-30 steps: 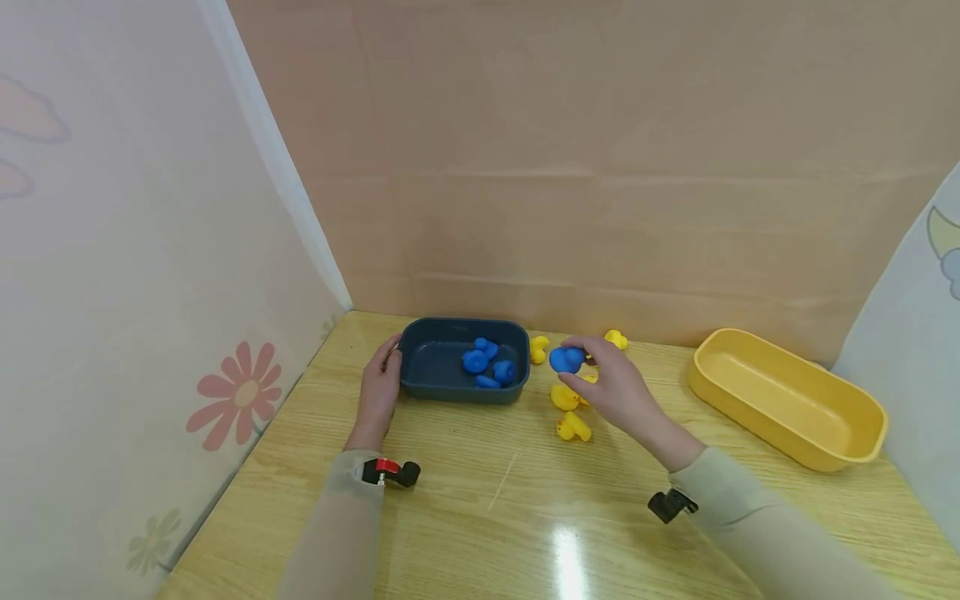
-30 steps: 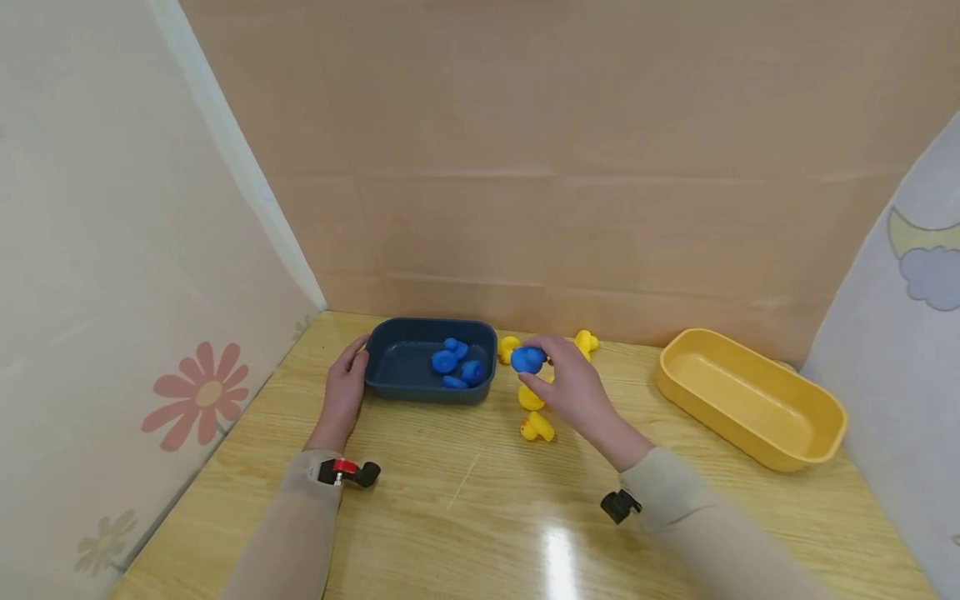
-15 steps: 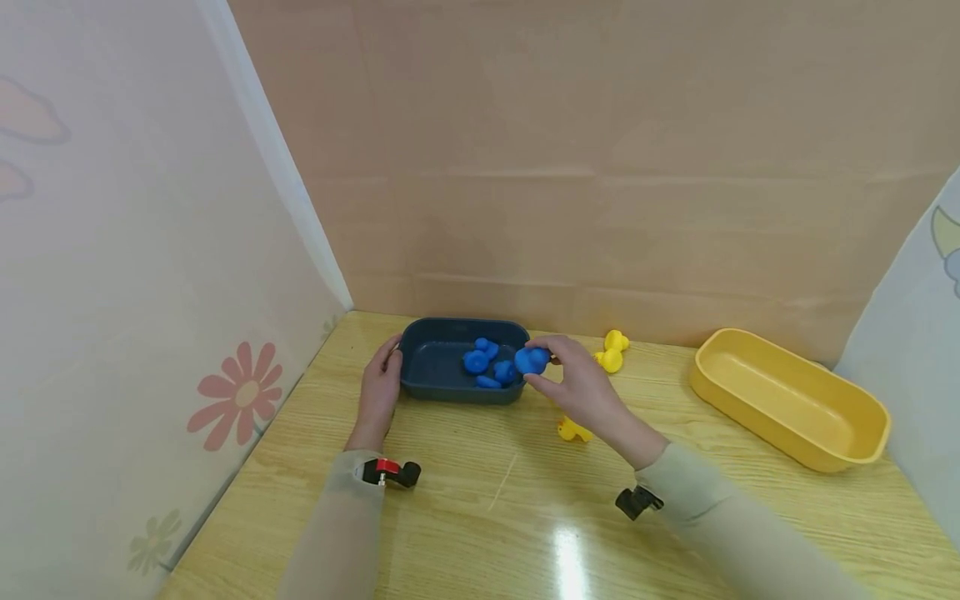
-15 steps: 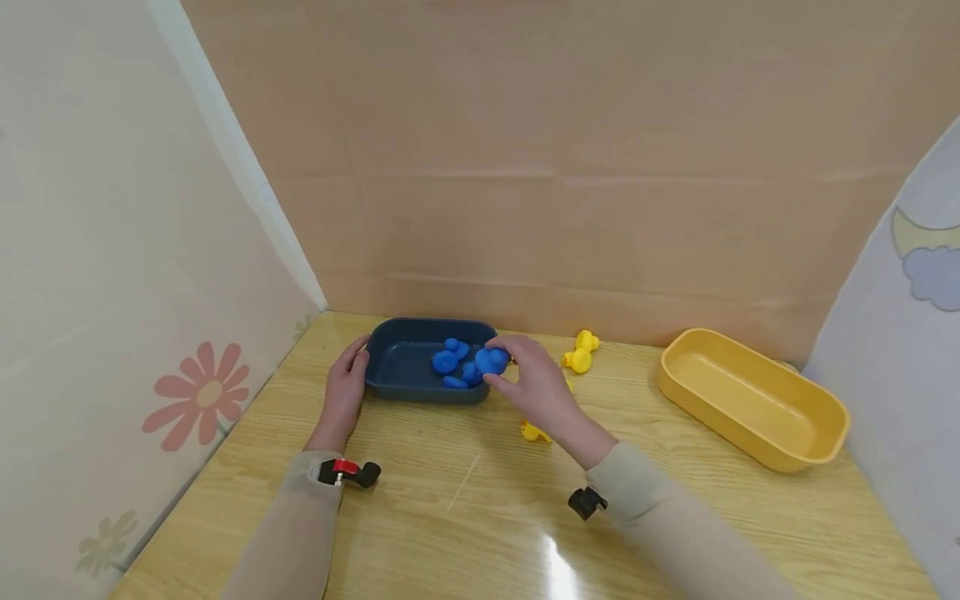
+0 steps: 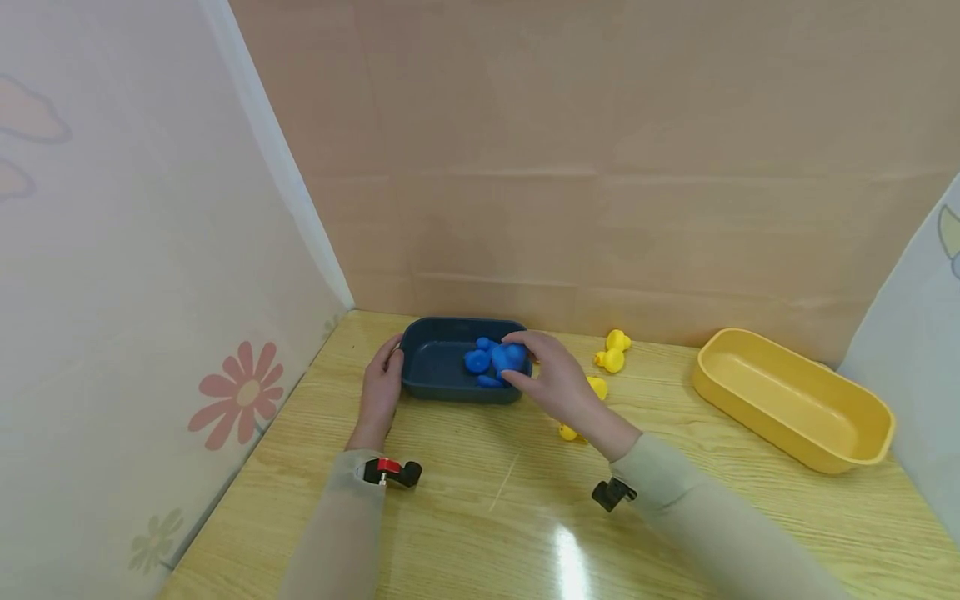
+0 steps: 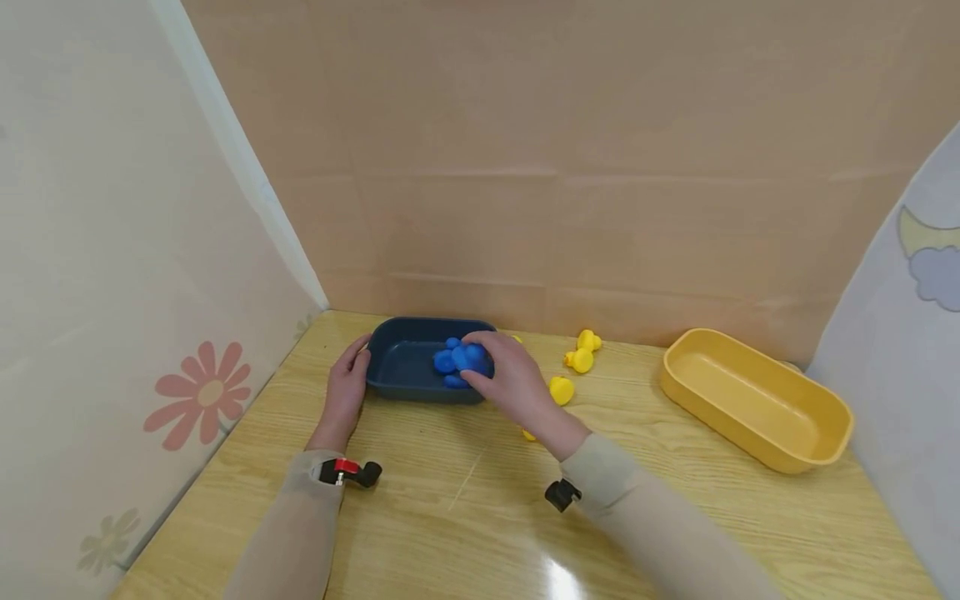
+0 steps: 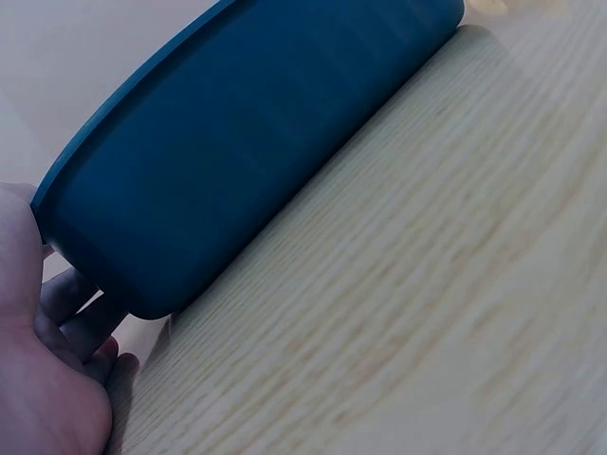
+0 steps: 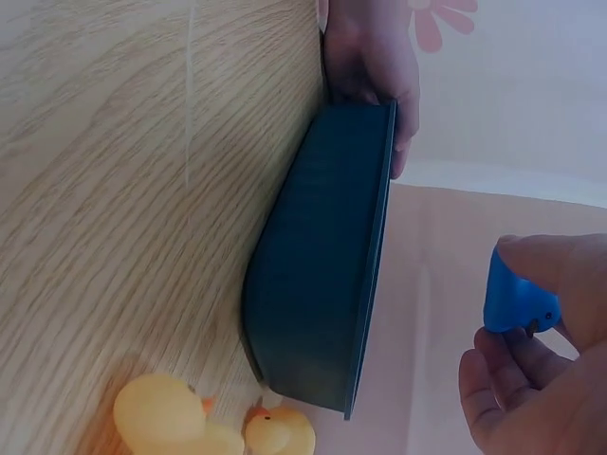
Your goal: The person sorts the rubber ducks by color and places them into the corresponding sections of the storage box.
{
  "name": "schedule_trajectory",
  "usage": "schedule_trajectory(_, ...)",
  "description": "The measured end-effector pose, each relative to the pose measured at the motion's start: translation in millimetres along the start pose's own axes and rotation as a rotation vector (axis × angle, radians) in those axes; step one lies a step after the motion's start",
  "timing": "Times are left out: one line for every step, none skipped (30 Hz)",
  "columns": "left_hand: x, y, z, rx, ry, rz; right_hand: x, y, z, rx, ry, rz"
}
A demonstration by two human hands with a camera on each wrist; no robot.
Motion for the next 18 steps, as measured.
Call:
schedule_trajectory(-0.1, 0.0, 0.2, 0.000, 0.001, -0.001, -1.6, -1, 1, -0.006, 0.002, 0.004)
schedule_trajectory(-0.1, 0.0, 0.3, 0.000, 0.001, -0.001, -3.3, -3, 2, -0.010, 0.001, 0.009)
schedule_trajectory(-0.4, 0.0, 0.6, -0.003, 0.000, -0.003, -5.2, -5, 3, -0.013, 0.002, 0.015)
schedule_trajectory(-0.7, -0.1, 0.8, -0.004, -0.001, -0.003, -7.0, -7, 4, -0.014, 0.001, 0.020)
schedule_trajectory(-1.2, -0.2, 1.4, -0.007, -0.002, -0.005, -9.2, -9, 4, -0.014, -0.004, 0.028)
schedule_trajectory(-1.3, -0.4, 1.6, -0.007, -0.002, -0.005, -11.2, -11, 5, -0.015, -0.013, 0.036)
schedule_trajectory(-1.8, -0.6, 2.2, -0.008, -0.002, -0.005, -13.4, -13, 6, -0.016, -0.019, 0.044)
schedule_trajectory(-2.1, -0.7, 2.6, -0.009, -0.002, -0.006, -15.5, -14, 6, -0.017, -0.028, 0.052)
schedule_trajectory(-2.0, -0.9, 2.6, -0.009, -0.001, -0.006, -17.6, -16, 6, -0.015, -0.036, 0.059)
schedule_trajectory(-2.2, -1.0, 3.0, -0.009, 0.000, -0.005, -19.3, -18, 7, -0.010, -0.045, 0.066)
schedule_trajectory(-2.3, -1.0, 3.4, -0.009, 0.002, -0.005, -21.2, -20, 7, -0.010, -0.052, 0.072)
schedule_trajectory(-2.2, -1.0, 3.4, -0.009, 0.003, -0.005, -23.0, -21, 7, -0.010, -0.057, 0.078)
schedule_trajectory(-2.3, -0.9, 3.8, -0.009, 0.003, -0.005, -24.7, -23, 6, -0.009, -0.063, 0.085)
schedule_trajectory(-2.1, -0.8, 3.7, -0.008, 0.004, -0.006, -26.1, -25, 6, -0.005, -0.065, 0.089)
schedule_trajectory(-2.1, -0.7, 3.9, -0.008, 0.004, -0.005, -27.9, -27, 6, -0.006, -0.067, 0.095)
schedule_trajectory(-2.1, -0.6, 3.9, -0.007, 0.003, -0.005, -29.6, -29, 5, -0.005, -0.069, 0.102)
schedule_trajectory(-2.2, -0.4, 4.3, -0.005, 0.004, -0.005, -31.2, -31, 4, -0.007, -0.069, 0.109)
schedule_trajectory(-2.1, -0.4, 4.3, -0.004, 0.004, -0.005, -32.8, -33, 4, -0.009, -0.072, 0.116)
Point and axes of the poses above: each hand's wrist, its own x-axis away from the middle knuckle, its own y-axis out of the back of the hand, z = x × y, the point moved 1 cm from there along -x, towards the middle knuckle, and after that the axes turned 3 degrees about z, right-handed, at the moved point
